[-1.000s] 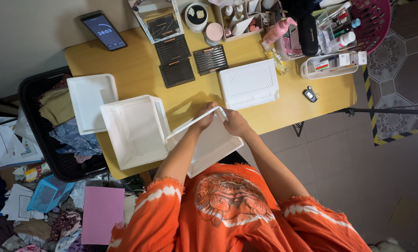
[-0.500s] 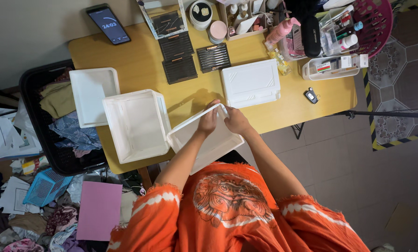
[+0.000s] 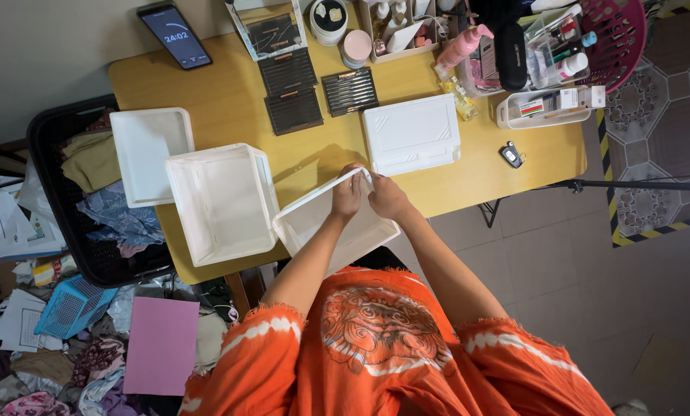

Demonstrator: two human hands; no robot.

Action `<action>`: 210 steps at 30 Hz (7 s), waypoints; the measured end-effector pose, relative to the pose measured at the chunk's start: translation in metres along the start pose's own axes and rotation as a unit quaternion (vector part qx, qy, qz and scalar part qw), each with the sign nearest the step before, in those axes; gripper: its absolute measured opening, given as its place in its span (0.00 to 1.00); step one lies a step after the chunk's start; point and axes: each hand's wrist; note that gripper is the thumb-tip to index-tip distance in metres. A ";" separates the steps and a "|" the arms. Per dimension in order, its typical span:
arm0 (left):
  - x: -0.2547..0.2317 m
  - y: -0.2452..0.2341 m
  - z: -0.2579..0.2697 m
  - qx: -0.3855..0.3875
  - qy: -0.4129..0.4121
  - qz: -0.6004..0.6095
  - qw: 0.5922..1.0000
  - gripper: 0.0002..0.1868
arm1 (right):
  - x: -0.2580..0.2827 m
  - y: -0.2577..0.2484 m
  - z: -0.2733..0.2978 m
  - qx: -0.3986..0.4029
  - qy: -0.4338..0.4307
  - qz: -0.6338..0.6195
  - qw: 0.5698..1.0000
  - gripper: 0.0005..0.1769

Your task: The person assembles white plastic storage containers by hand on a cluttered table. They unfold the sides, press the tabs into place, and stack the finished units. The person handles multiple containers one at a time, aligning edges and snapping them together.

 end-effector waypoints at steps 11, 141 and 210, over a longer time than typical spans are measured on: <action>-0.004 0.005 0.006 -0.037 0.045 -0.033 0.998 0.13 | 0.000 0.000 0.002 -0.010 -0.009 0.003 1.000 0.35; -0.064 -0.114 0.083 0.017 -0.054 -0.450 0.891 0.35 | -0.001 -0.010 0.054 -0.006 0.059 -0.028 0.998 0.38; -0.021 -0.135 0.084 0.078 -0.189 -0.254 0.945 0.44 | 0.011 0.119 0.106 -0.353 0.046 -0.139 0.924 0.45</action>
Point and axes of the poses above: each hand's wrist, its own z-axis away from the middle knuckle, its own y-axis out of the palm, x = y × z, and after that the axes turned 5 degrees about x, right-handed
